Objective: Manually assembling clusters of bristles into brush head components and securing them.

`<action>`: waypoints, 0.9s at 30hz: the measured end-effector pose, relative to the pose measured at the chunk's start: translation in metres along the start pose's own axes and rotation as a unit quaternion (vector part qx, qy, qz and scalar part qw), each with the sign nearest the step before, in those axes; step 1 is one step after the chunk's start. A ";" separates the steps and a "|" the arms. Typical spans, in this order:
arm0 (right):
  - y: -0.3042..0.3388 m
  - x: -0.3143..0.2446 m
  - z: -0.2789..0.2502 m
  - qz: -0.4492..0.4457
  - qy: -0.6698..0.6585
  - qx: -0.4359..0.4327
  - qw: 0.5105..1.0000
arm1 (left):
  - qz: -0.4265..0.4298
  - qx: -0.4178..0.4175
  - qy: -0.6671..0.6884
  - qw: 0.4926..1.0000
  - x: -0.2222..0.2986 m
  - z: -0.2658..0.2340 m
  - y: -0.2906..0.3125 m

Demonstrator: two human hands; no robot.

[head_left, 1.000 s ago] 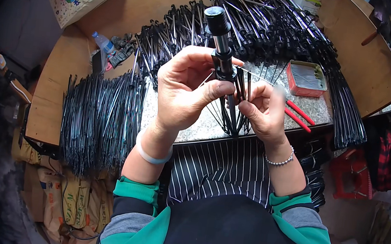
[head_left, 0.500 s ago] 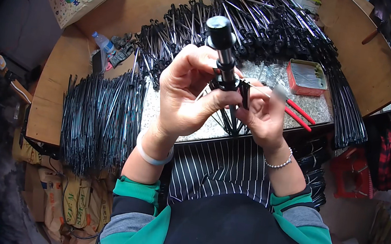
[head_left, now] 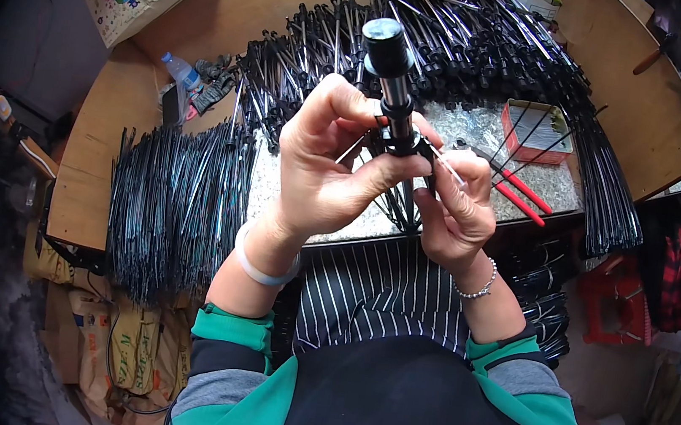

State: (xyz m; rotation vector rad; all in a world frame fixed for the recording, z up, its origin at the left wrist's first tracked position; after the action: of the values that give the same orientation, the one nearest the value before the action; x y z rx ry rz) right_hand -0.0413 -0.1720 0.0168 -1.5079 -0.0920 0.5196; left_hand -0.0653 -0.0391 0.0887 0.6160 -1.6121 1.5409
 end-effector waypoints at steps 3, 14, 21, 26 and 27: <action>-0.001 -0.002 -0.004 -0.029 0.084 -0.041 0.995 | 0.021 0.026 -0.024 0.999 -0.001 0.002 0.002; -0.001 0.002 -0.003 -0.045 0.117 -0.049 0.991 | 0.059 0.078 -0.027 0.995 -0.003 0.000 0.006; 0.000 0.001 0.017 -0.046 0.188 -0.037 0.980 | 0.094 0.170 -0.144 0.970 -0.005 0.005 0.007; 0.003 0.001 0.022 0.003 0.195 -0.012 0.981 | 0.090 0.226 -0.224 0.944 -0.002 0.018 0.008; 0.004 0.002 0.021 0.023 0.172 0.008 0.985 | 0.070 0.213 -0.248 0.942 0.000 0.022 0.007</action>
State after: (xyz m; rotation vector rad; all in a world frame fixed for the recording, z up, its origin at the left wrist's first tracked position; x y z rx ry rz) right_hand -0.0486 -0.1524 0.0145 -1.5653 0.2166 0.2886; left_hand -0.0753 -0.0592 0.0858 1.2299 -1.7126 1.9736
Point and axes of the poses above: each hand's wrist, its own y-axis away from the middle knuckle, its own z-axis out of the palm, x = y × z, the point moved 3 cm from there along -y, towards the middle knuckle, and after that the axes turned 9 degrees about -z, right-handed, at the moved point
